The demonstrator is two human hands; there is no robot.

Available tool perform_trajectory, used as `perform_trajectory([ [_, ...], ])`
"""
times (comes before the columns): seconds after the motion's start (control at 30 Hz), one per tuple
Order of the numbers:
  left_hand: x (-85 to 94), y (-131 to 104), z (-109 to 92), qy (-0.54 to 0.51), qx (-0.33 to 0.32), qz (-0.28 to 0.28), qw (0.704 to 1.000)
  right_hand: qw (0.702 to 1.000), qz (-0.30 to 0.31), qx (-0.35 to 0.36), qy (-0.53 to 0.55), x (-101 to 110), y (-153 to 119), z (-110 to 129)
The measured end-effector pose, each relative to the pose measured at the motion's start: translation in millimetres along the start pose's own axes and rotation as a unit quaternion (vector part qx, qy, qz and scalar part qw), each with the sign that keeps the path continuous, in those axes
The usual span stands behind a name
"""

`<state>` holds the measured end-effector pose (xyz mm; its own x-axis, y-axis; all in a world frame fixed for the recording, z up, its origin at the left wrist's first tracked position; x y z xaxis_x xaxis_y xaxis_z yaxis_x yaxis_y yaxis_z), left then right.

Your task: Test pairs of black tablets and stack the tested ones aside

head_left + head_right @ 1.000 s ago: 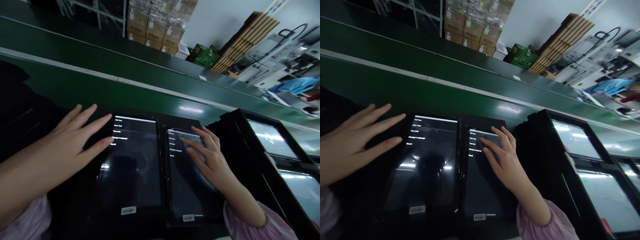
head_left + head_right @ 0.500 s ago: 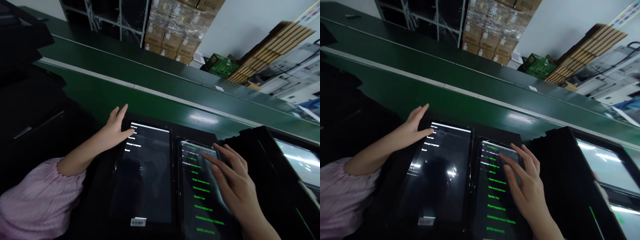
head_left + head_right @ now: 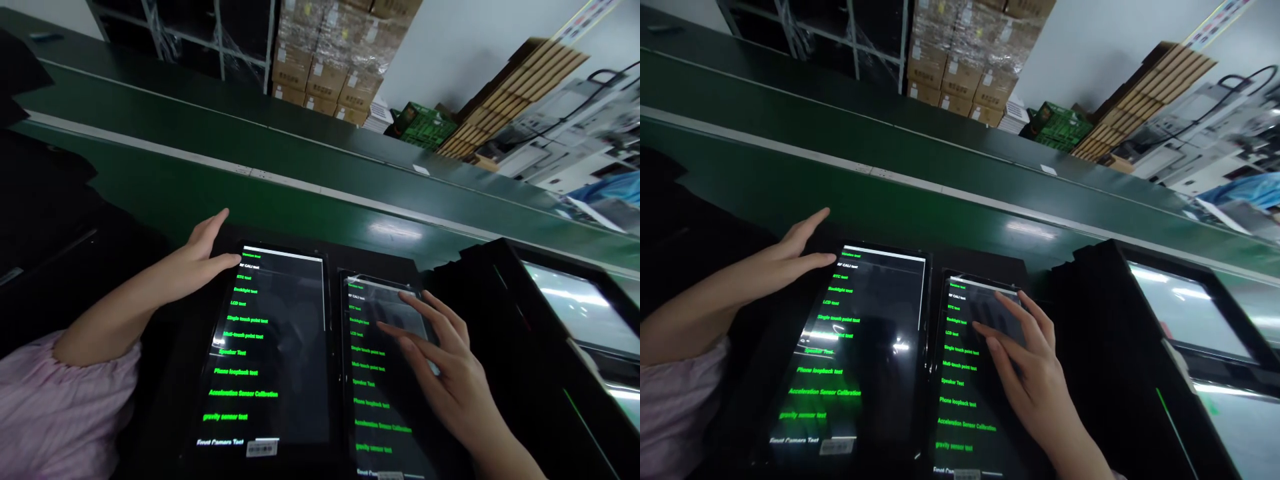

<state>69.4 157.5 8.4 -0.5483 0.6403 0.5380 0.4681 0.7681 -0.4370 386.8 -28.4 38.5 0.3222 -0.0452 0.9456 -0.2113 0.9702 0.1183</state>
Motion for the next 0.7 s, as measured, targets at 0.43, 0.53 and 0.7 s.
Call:
perform_trajectory([
  [0.43,-17.5,-14.1,1.3,0.081,0.044,0.099,0.991,0.991,-0.068,-0.085,0.077,4.1,-29.6,-23.9],
  [0.53,-11.8,-12.9,-1.2,0.082,0.02,0.083,0.993,0.971,-0.087,-0.174,0.137,4.5,-46.9,-48.2],
  [0.7,15.3,-28.8,7.2,0.052,0.023,0.017,0.998,0.881,-0.092,-0.367,0.285,-19.4,-91.0,-108.6],
])
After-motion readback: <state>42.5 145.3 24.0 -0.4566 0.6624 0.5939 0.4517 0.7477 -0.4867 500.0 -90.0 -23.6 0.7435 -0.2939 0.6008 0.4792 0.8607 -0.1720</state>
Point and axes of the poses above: each hand's wrist, its own y-axis towards the middle knuckle, its own x-axis out of the back of the hand, z = x × y, the point moved 8 cm from there along y, towards the middle knuckle, and after that the axes turned 15 degrees about z, right-handed, at the moved point
